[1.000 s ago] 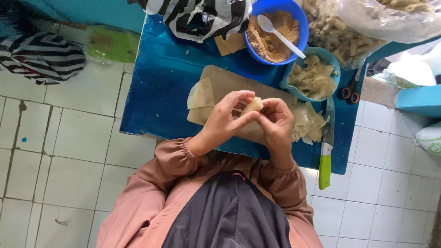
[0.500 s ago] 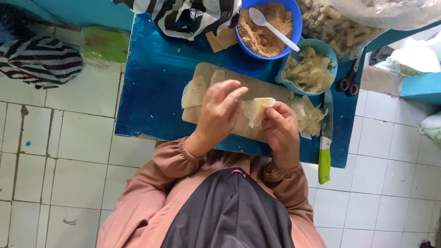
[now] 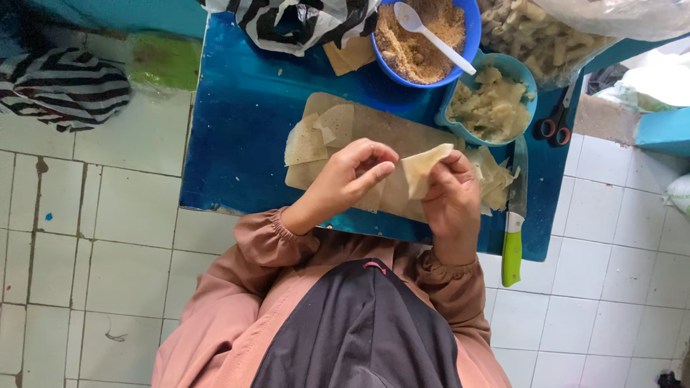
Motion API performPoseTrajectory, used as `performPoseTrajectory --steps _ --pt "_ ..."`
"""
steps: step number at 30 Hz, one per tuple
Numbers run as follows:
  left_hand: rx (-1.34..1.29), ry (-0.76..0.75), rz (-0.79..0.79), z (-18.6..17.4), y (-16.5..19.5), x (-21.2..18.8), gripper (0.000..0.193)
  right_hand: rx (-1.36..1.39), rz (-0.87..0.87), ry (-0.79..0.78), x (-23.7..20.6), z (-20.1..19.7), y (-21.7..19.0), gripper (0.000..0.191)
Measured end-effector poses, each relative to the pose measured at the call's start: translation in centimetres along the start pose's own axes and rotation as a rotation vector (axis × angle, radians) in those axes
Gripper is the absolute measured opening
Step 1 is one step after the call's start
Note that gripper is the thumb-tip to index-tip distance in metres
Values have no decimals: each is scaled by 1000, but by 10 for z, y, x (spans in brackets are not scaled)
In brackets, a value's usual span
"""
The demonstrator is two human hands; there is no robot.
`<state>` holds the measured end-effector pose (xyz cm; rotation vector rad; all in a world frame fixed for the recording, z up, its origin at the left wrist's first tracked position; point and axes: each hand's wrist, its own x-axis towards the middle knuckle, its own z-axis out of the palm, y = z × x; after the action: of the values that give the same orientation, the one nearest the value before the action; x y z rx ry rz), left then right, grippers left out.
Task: The person folds thin square pastry wrappers on a cutting board, pressing them into triangular shapes by hand. They spoon brown filling from a blue bowl onto a wrapper and continue folding and stacking the finished pieces on the board.
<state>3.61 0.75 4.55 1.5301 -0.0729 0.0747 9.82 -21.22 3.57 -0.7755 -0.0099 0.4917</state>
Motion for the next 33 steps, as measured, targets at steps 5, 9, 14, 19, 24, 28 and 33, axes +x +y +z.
performPoseTrajectory --steps 5,9,14,19,24,28,33 --pt "-294 -10 -130 8 -10 1 23 -159 -61 -78 -4 15 21 27" --pt "-406 204 9 -2 -18 -2 17 -978 -243 39 -12 40 26 19" --pt "-12 237 -16 -27 -14 -11 11 -1705 -682 -232 -13 60 36 20" --pt "78 161 38 -13 -9 -5 16 -1574 -424 -35 -13 47 30 8" --pt "-3 60 -58 2 -7 -4 20 -1905 -526 155 -20 30 -14 17" --pt "-84 41 -133 9 -11 -2 22 -2155 -653 182 -28 36 -24 33" --pt "-100 20 -111 10 -16 -5 17 -1469 -464 -116 -21 40 -8 28"
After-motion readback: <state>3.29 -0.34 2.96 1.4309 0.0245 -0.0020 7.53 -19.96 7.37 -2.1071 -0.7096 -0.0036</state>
